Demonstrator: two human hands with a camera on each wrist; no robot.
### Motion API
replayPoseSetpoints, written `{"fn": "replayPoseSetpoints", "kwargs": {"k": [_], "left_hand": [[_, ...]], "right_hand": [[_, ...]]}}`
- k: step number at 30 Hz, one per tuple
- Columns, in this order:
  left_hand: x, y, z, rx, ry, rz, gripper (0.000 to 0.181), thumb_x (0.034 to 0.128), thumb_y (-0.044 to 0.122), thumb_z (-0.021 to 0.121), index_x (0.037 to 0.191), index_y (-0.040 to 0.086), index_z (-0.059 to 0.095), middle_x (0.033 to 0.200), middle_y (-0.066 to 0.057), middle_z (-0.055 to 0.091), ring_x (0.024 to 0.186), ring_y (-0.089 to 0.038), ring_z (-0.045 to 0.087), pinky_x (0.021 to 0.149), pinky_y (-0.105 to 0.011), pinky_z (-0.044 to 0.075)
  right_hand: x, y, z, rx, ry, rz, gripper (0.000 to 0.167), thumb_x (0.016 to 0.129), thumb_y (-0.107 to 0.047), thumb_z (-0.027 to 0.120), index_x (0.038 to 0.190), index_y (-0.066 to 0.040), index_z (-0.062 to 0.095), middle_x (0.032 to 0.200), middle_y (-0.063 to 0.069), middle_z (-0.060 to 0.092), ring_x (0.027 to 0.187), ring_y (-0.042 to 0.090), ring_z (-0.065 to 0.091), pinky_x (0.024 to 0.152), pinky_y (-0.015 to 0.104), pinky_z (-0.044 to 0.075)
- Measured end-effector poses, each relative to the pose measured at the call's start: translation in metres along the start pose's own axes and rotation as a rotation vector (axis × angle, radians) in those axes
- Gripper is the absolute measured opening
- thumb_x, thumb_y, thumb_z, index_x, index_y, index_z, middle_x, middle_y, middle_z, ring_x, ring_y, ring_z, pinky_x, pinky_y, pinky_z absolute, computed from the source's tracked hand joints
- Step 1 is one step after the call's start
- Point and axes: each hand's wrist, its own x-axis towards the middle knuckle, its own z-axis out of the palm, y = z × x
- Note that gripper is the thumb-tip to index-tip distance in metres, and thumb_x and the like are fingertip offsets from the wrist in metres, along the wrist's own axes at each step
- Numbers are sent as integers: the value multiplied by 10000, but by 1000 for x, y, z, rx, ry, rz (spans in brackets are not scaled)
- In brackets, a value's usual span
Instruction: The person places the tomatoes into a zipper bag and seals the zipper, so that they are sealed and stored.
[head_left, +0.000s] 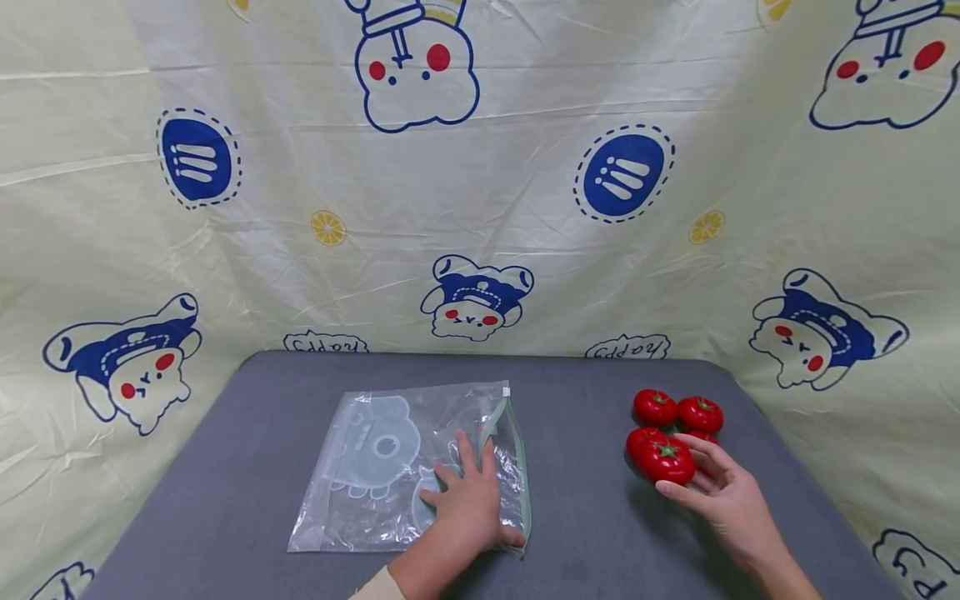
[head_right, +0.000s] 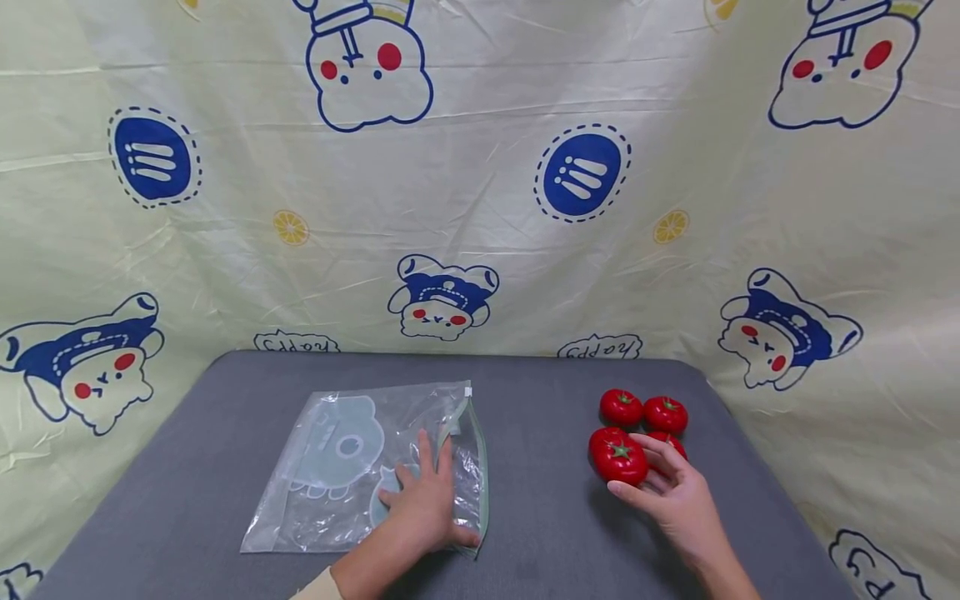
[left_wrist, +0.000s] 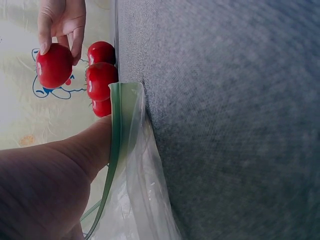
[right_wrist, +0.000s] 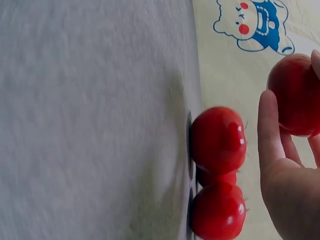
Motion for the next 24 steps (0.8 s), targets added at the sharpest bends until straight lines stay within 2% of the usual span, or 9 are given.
{"fn": "replayPoseSetpoints", "kwargs": {"k": [4, 12, 19, 24], "left_hand": [[0, 0, 1, -3, 1, 1, 1424, 460, 590, 998, 1615, 208, 257, 1713, -209, 82, 1404, -641, 337, 968, -843, 362], [-1, -1, 0, -3, 6, 9, 1420, 464, 585, 998, 1614, 199, 260, 1711, -213, 86, 1400, -646, 337, 965, -845, 361], [-2, -1, 0, -1, 22, 17, 1419, 454, 581, 1002, 1609, 194, 273, 1706, -219, 102, 1393, -650, 344, 956, -845, 368], [-4, 0, -1, 1, 27, 21, 1416, 451, 579, 1003, 1605, 191, 279, 1702, -223, 114, 1388, -649, 352, 949, -840, 379]], "right_hand": [[-2, -2, 6, 1, 0, 27, 792, 888, -328, 815, 1549, -185, 404, 1545, 154, 410, 1001, -115, 565, 835, 207, 590], [-4, -5, 20, 75, -49, 15, 755, 906, -235, 799, 1548, -170, 409, 1513, 123, 436, 1033, -70, 609, 840, 241, 601], [-4, -9, 38, 150, -89, -63, 704, 886, -139, 806, 1498, -131, 459, 1301, -139, 571, 1078, 16, 650, 847, 256, 605], [-5, -12, 50, 194, -144, -101, 668, 881, -94, 799, 1468, -124, 481, 1268, -114, 609, 1081, 58, 682, 853, 270, 609]]}}
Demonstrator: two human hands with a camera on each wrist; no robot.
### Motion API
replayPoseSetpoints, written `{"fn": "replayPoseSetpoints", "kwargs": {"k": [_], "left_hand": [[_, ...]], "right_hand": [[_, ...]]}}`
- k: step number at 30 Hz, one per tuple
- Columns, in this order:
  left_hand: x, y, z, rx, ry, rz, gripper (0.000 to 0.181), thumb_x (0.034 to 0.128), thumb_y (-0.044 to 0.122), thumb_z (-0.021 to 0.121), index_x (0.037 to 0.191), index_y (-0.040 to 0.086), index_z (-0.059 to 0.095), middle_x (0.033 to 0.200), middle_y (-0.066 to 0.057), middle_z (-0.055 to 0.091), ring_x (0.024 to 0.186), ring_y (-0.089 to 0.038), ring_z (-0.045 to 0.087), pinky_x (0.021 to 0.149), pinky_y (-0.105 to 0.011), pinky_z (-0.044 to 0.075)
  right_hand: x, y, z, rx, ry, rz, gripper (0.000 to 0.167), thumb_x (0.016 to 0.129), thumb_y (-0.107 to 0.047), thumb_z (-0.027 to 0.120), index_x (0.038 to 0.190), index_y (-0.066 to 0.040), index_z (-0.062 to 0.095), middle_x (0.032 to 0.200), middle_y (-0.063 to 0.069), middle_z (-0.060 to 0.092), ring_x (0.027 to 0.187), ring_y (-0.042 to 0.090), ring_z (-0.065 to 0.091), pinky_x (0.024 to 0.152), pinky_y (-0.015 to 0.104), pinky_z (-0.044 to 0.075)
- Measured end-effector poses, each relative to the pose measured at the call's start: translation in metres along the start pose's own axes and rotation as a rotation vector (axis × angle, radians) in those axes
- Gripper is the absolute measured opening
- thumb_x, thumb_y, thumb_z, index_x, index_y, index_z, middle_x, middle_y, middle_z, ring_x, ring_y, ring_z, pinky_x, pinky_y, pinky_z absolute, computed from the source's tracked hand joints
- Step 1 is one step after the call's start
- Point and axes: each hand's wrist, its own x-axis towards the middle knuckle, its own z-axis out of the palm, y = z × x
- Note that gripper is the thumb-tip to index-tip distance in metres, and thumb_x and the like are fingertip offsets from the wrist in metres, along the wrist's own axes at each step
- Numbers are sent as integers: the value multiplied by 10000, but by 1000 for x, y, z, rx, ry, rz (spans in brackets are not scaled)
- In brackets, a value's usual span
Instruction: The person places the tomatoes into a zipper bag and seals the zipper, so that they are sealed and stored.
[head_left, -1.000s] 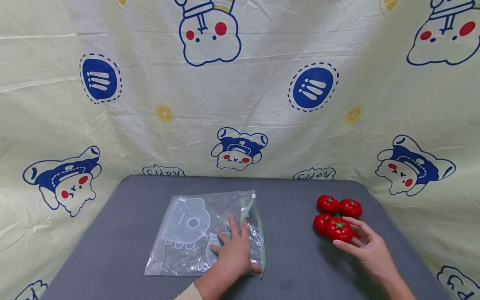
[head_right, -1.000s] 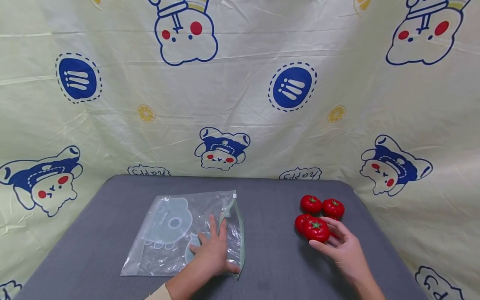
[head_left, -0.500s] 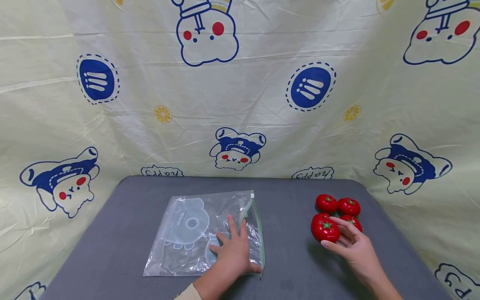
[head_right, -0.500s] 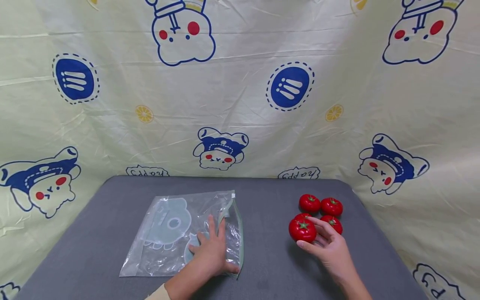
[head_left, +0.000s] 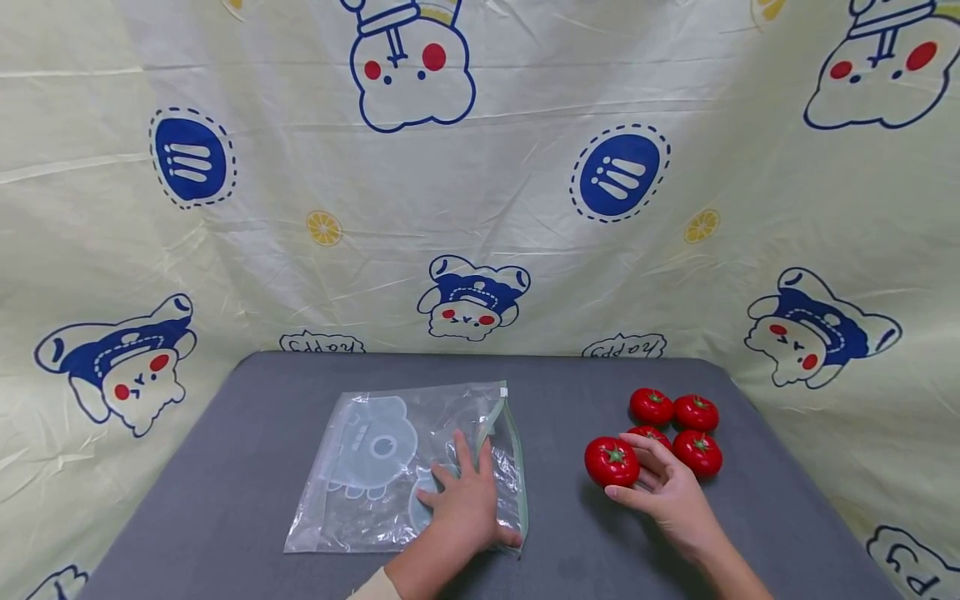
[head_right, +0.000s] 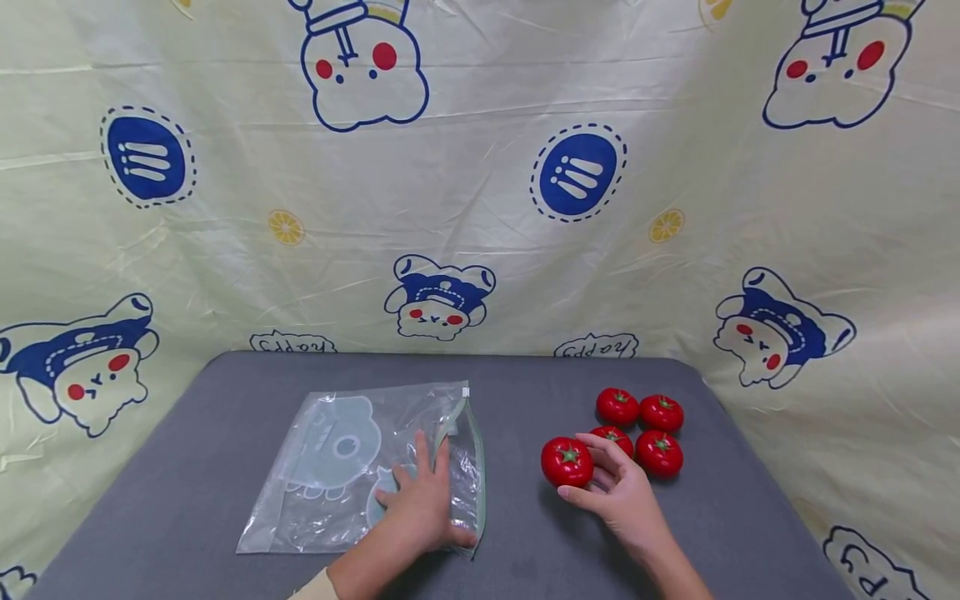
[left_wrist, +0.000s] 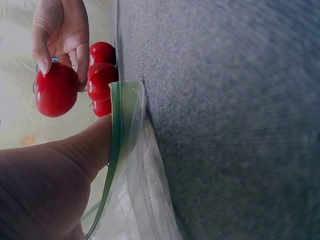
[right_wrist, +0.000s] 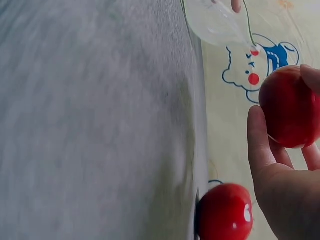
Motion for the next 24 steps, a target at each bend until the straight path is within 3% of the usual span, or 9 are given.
{"fn": "replayPoseSetpoints", "kwargs": {"k": [10, 16, 24], "left_hand": [[2, 0, 0, -17, -22, -6, 1420, 451, 575, 1007, 1607, 196, 274, 1708, -217, 97, 1396, -656, 334, 958, -858, 349], [4, 0, 0, -17, -29, -16, 1426, 441, 575, 1009, 1605, 196, 279, 1708, -213, 104, 1393, -654, 340, 957, -860, 347], [6, 2, -2, -12, -58, -25, 1399, 462, 570, 1008, 1601, 198, 285, 1708, -208, 105, 1395, -652, 339, 962, -859, 347]], "right_hand": [[9, -2, 19, 13, -64, 48, 743, 841, -115, 839, 1483, -92, 467, 1444, 148, 517, 1151, 152, 665, 894, 299, 605], [14, -2, 29, 23, -71, 47, 736, 835, -121, 847, 1479, -97, 491, 1454, 164, 505, 1193, 285, 651, 895, 294, 603], [22, -2, 39, 23, -102, 60, 765, 820, -147, 862, 1492, -102, 498, 1468, 161, 522, 1209, 311, 647, 923, 306, 596]]}}
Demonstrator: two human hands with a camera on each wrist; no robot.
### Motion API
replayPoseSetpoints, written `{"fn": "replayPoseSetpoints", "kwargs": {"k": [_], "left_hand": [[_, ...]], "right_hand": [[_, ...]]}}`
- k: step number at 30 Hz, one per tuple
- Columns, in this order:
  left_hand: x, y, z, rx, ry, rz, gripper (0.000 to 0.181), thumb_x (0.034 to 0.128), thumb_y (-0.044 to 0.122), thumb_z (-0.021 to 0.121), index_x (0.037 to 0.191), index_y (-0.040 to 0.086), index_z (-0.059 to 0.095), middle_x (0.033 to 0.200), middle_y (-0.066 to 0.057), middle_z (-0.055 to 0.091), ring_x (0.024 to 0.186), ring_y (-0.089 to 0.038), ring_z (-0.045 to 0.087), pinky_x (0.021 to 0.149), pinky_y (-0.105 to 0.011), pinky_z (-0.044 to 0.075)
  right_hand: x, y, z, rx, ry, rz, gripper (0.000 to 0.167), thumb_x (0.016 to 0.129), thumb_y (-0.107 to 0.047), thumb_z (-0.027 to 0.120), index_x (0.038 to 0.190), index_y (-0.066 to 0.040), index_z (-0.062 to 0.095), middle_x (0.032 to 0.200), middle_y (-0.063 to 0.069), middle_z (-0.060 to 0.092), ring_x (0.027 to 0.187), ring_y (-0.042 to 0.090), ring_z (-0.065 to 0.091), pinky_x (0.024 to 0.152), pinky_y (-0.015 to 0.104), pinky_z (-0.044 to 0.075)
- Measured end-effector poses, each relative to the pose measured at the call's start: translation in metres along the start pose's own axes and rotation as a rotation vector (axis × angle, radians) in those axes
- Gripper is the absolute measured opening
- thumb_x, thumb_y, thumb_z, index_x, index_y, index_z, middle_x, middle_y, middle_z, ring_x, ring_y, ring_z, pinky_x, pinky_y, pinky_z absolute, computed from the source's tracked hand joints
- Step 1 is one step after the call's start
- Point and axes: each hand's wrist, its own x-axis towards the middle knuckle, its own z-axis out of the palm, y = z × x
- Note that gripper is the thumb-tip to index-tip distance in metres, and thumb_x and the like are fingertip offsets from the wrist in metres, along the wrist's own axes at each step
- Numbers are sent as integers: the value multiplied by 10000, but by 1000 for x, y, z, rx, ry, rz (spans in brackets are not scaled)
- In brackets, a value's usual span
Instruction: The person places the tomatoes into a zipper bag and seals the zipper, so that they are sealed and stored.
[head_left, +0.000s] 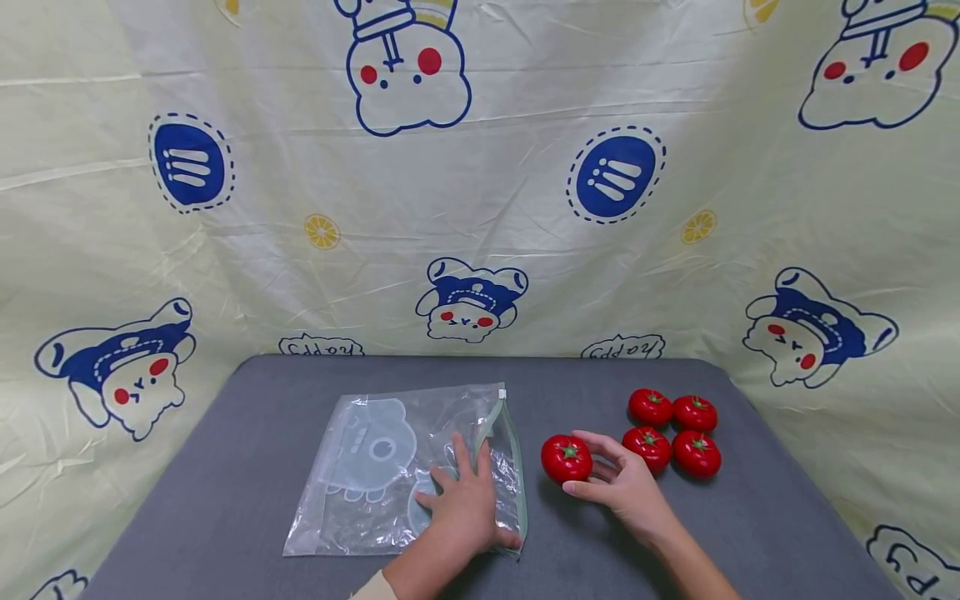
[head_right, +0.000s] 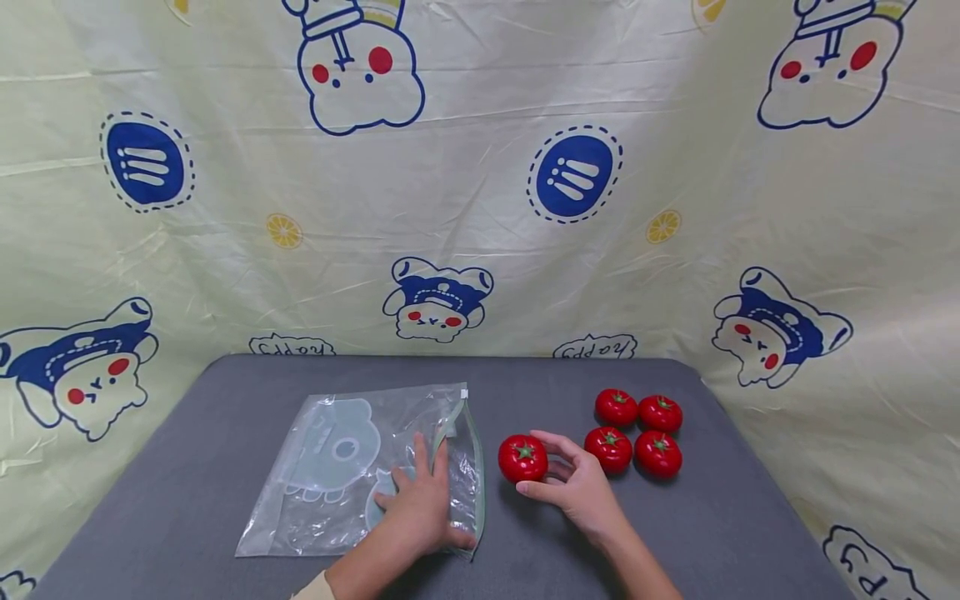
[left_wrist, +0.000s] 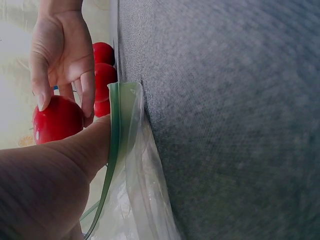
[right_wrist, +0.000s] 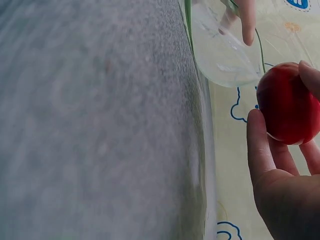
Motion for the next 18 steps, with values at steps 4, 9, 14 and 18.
{"fn": "replayPoseSetpoints", "kwargs": {"k": [4, 9, 14, 18], "left_hand": [[0, 0, 1, -6, -9, -1, 1382, 475, 558, 1009, 1597, 193, 290, 1705, -212, 111, 1396, -654, 336, 964, -864, 339], [0, 0, 2, -9, -12, -2, 1373, 483, 549, 1008, 1599, 192, 291, 1705, -210, 115, 1392, -654, 341, 965, -864, 338], [2, 0, 3, -14, -13, -3, 1371, 485, 551, 1006, 1600, 192, 292, 1704, -213, 116, 1390, -661, 337, 966, -866, 333], [3, 0, 3, -14, -20, -8, 1365, 488, 554, 1003, 1598, 193, 297, 1704, -214, 117, 1391, -664, 332, 964, -870, 331]], "right_hand": [[4, -1, 5, -29, 0, -28, 762, 805, -158, 876, 1474, -85, 517, 1441, 169, 564, 1199, 299, 636, 917, 262, 580], [9, -2, 11, -34, -17, -29, 766, 793, -157, 886, 1464, -77, 524, 1428, 175, 591, 1185, 297, 645, 915, 262, 587], [15, -1, 17, -44, -31, -32, 743, 794, -156, 888, 1447, -88, 541, 1423, 168, 604, 1189, 287, 651, 926, 252, 581], [20, -1, 22, -39, -38, -34, 712, 782, -133, 892, 1416, -107, 569, 1404, 165, 620, 1183, 286, 654, 921, 253, 583]]}}
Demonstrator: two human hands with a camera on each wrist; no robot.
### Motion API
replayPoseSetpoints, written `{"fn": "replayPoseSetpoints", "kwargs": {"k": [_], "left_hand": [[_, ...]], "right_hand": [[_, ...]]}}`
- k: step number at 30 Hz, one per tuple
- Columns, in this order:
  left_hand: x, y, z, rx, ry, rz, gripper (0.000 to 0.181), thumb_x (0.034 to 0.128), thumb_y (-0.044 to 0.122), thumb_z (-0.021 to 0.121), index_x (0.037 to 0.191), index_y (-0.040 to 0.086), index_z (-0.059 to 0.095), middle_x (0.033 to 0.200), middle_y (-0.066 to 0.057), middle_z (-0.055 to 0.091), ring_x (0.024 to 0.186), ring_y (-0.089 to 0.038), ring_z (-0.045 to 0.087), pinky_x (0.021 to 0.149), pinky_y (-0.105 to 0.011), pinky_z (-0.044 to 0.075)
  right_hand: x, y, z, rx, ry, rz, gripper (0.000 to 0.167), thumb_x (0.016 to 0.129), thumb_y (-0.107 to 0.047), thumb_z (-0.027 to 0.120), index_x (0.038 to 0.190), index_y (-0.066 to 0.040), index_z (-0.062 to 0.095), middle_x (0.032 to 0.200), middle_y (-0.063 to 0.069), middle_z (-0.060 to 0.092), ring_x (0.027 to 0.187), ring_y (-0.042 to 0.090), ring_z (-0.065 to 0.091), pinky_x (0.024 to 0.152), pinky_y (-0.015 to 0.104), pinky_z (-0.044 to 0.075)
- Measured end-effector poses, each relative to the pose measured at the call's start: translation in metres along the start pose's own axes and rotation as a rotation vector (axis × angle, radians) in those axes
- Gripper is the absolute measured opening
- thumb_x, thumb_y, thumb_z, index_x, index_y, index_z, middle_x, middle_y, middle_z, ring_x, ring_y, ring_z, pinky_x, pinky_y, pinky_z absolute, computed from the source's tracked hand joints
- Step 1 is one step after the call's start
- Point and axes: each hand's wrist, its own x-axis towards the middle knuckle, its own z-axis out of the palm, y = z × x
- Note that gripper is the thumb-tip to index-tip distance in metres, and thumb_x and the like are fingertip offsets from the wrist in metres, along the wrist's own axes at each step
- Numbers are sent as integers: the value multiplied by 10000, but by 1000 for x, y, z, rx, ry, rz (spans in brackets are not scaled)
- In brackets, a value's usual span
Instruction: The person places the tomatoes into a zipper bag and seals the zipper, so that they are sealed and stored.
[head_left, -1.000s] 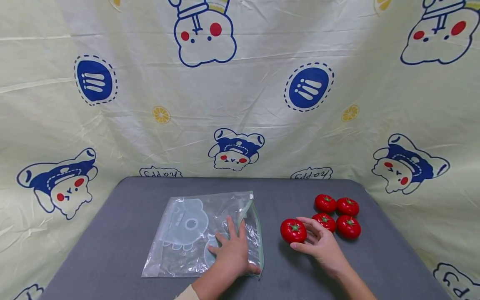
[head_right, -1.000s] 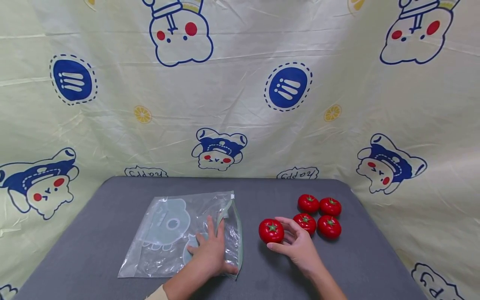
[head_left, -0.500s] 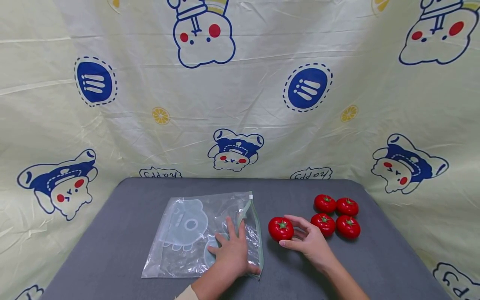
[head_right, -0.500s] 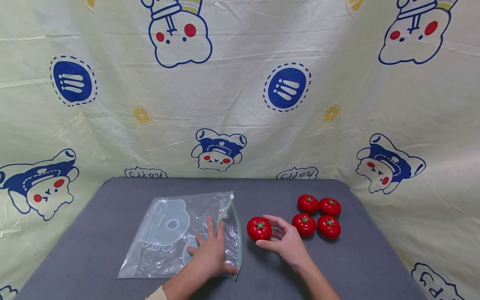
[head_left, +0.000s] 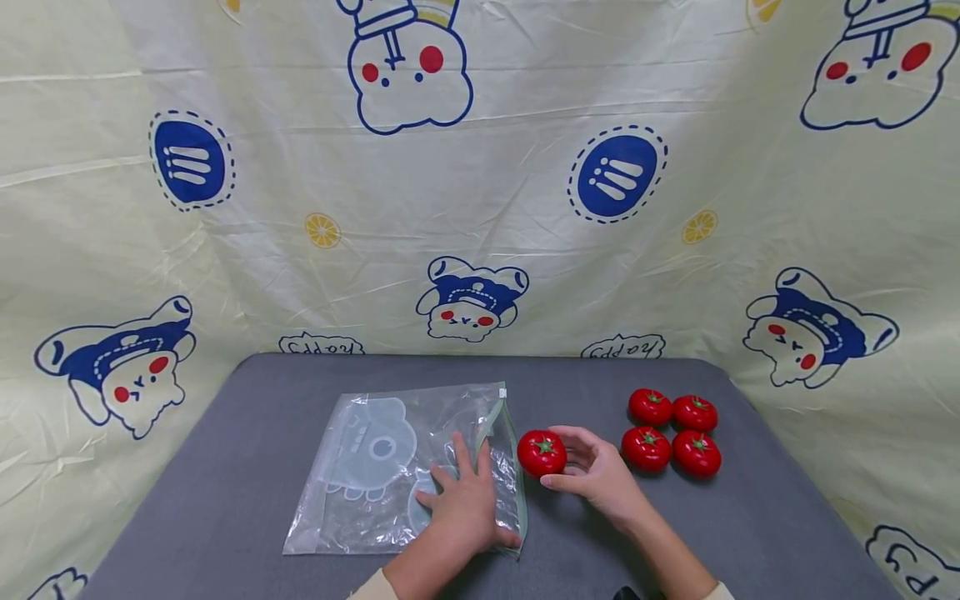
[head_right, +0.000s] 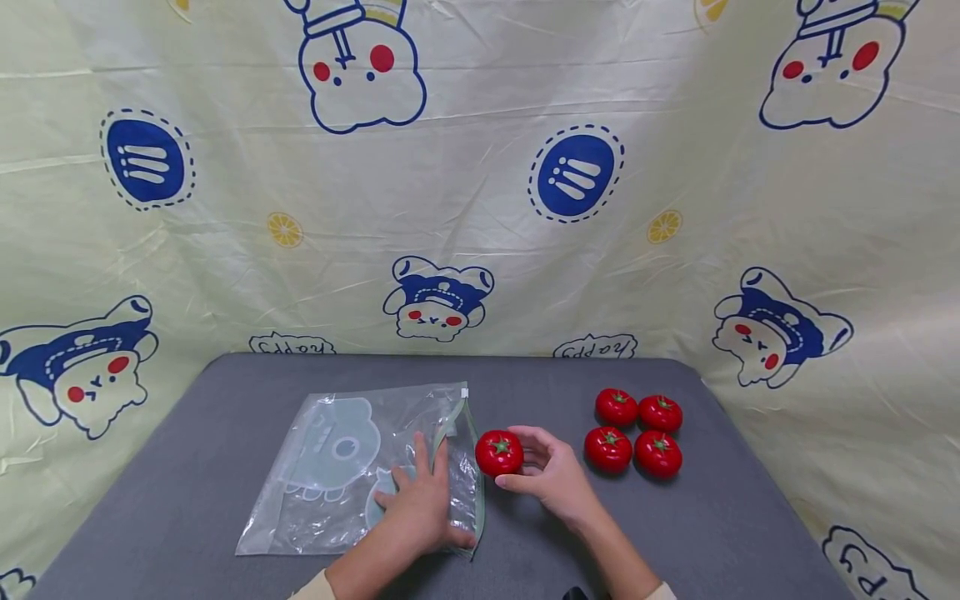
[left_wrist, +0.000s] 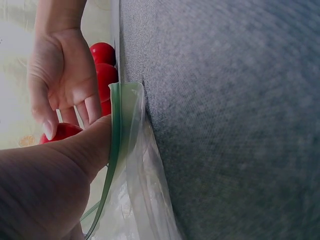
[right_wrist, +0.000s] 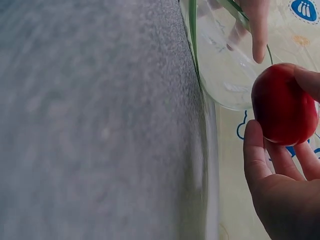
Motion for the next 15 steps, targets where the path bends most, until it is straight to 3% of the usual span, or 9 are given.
{"fn": "replayPoseSetpoints", "kwargs": {"k": [10, 15], "left_hand": [[-1, 0, -1, 0, 6, 6, 1357, 494, 551, 1001, 1597, 187, 298, 1702, -216, 122, 1389, -666, 331, 960, -869, 335], [-2, 0, -1, 6, 7, 9, 1358, 497, 559, 998, 1596, 182, 296, 1702, -215, 126, 1387, -663, 337, 956, -870, 337]], "right_hand": [[10, -1, 11, 21, -40, -18, 678, 788, -96, 884, 1401, -89, 593, 1402, 174, 582, 1082, 257, 704, 893, 289, 604], [15, -3, 15, -22, -25, -6, 668, 793, -128, 885, 1401, -103, 609, 1369, 153, 623, 1081, 258, 699, 907, 345, 602]]}}
